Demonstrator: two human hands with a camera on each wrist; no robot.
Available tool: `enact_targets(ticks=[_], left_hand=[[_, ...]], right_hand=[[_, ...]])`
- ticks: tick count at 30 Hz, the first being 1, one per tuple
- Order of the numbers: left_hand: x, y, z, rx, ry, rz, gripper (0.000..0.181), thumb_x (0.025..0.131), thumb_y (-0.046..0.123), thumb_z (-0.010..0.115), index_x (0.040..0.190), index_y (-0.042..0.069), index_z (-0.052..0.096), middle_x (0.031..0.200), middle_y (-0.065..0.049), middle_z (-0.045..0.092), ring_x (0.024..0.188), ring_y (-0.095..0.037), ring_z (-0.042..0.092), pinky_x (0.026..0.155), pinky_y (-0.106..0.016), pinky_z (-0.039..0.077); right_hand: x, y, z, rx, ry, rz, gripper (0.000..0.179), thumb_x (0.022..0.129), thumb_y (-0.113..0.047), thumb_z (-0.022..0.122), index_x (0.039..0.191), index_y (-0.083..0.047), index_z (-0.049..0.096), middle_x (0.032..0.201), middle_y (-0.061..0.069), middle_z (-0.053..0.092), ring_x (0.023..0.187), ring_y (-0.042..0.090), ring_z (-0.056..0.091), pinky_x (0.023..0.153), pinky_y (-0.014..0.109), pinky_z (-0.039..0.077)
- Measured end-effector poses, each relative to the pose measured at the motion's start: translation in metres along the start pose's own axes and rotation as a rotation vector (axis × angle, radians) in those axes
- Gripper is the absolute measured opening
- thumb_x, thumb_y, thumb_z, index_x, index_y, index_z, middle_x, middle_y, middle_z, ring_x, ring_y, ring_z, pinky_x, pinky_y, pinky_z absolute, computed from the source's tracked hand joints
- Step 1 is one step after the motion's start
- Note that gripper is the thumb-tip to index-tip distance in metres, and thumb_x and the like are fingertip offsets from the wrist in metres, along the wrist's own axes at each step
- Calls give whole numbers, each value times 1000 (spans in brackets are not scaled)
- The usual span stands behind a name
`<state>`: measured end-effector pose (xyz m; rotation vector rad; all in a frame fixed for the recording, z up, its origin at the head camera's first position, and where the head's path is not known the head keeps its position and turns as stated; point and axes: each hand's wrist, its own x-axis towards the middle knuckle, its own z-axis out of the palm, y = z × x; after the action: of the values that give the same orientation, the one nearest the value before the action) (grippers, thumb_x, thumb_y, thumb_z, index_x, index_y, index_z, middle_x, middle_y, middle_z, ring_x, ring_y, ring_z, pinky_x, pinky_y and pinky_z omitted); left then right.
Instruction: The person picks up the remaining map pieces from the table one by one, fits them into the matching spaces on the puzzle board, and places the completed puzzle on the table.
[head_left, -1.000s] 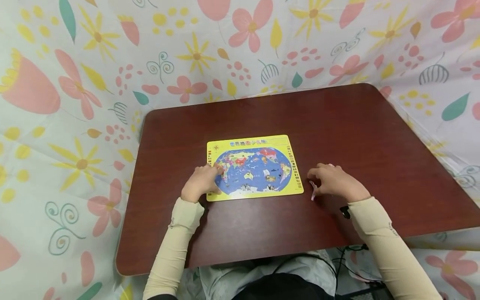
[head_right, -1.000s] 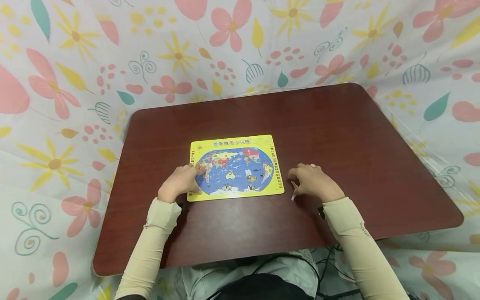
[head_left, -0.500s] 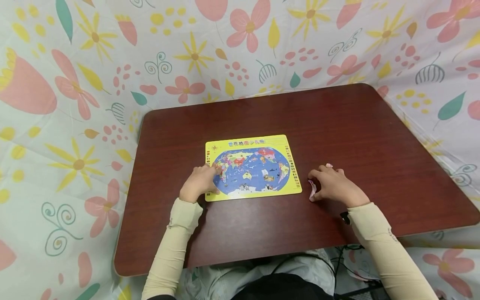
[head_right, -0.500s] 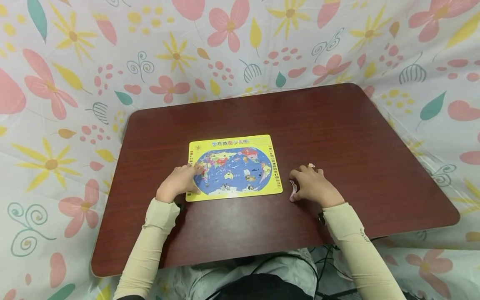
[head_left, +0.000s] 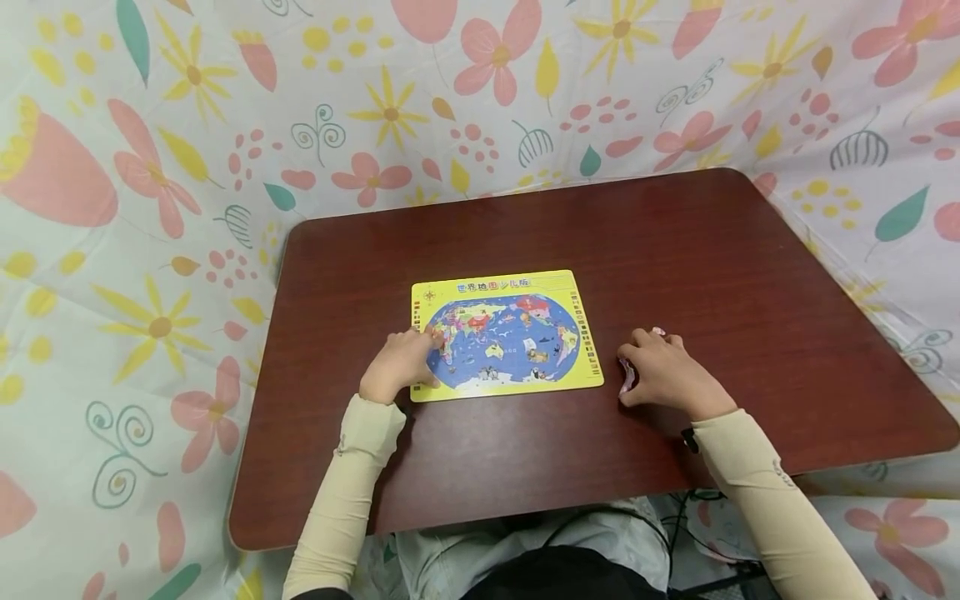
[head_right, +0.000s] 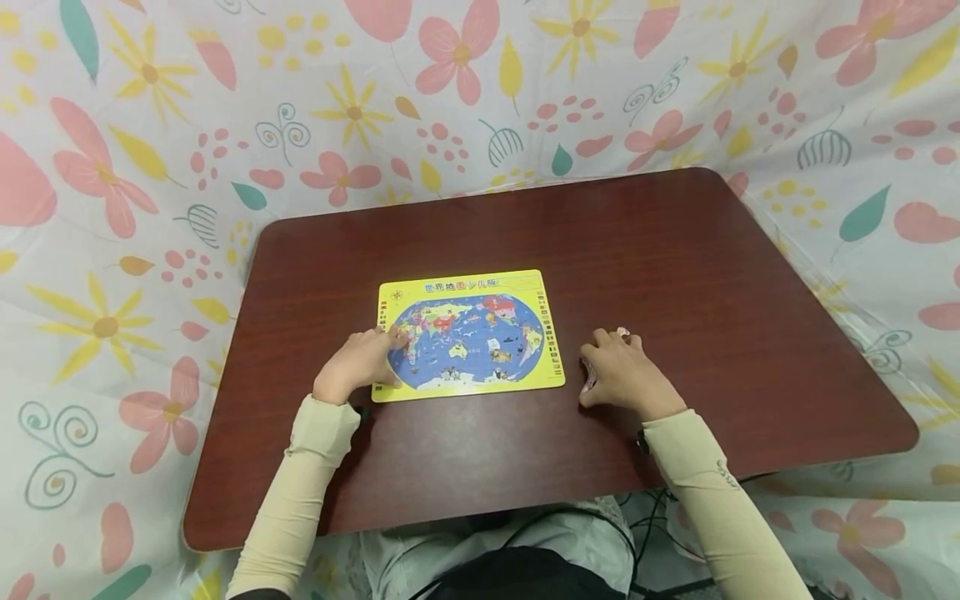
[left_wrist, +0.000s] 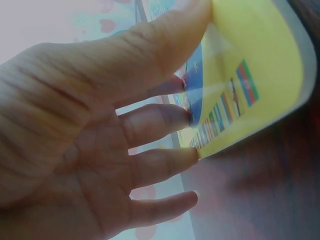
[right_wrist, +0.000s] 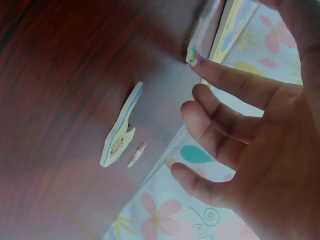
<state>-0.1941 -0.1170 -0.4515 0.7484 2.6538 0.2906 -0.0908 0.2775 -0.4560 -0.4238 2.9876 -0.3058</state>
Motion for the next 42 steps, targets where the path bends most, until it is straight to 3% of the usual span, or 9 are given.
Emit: enact_targets(ticks=[10, 18, 28, 42], left_hand=[[0, 0, 1, -5, 6, 3, 71, 76, 27, 91, 138, 7, 64, 148, -18, 52, 115, -36, 58, 102, -58, 41], [-2, -1, 1, -17, 9, -7, 72, 75, 27, 91, 138, 8, 63, 150, -19, 50, 118, -37, 57, 104, -58, 40], [-1, 0, 0, -6, 9, -3, 72, 76, 26, 91, 140, 9, 62, 151, -19, 48, 123, -38, 55, 103, -60, 40], [-2, -1, 0, -13, 19, -10, 68, 75, 25, 92, 136, 9, 66, 150, -18, 49, 123, -38, 54, 103, -59, 39]], right_hand=[[11, -5, 0, -14, 28, -29, 31, 68, -24, 79, 93, -10, 67, 84, 2, 45, 74, 21, 43, 77, 49, 31], [30, -18, 0, -15, 34, -65, 44, 66, -27, 83, 102, -5, 71, 83, 2, 47, 73, 20, 46, 71, 45, 32], [50, -32, -6, 9, -8, -91, 42, 66, -23, 77, 103, -4, 71, 86, 3, 49, 77, 22, 48, 75, 48, 36], [76, -47, 1, -29, -57, -109, 56, 68, -34, 89, 109, 0, 71, 93, 8, 54, 83, 24, 51, 77, 46, 40]])
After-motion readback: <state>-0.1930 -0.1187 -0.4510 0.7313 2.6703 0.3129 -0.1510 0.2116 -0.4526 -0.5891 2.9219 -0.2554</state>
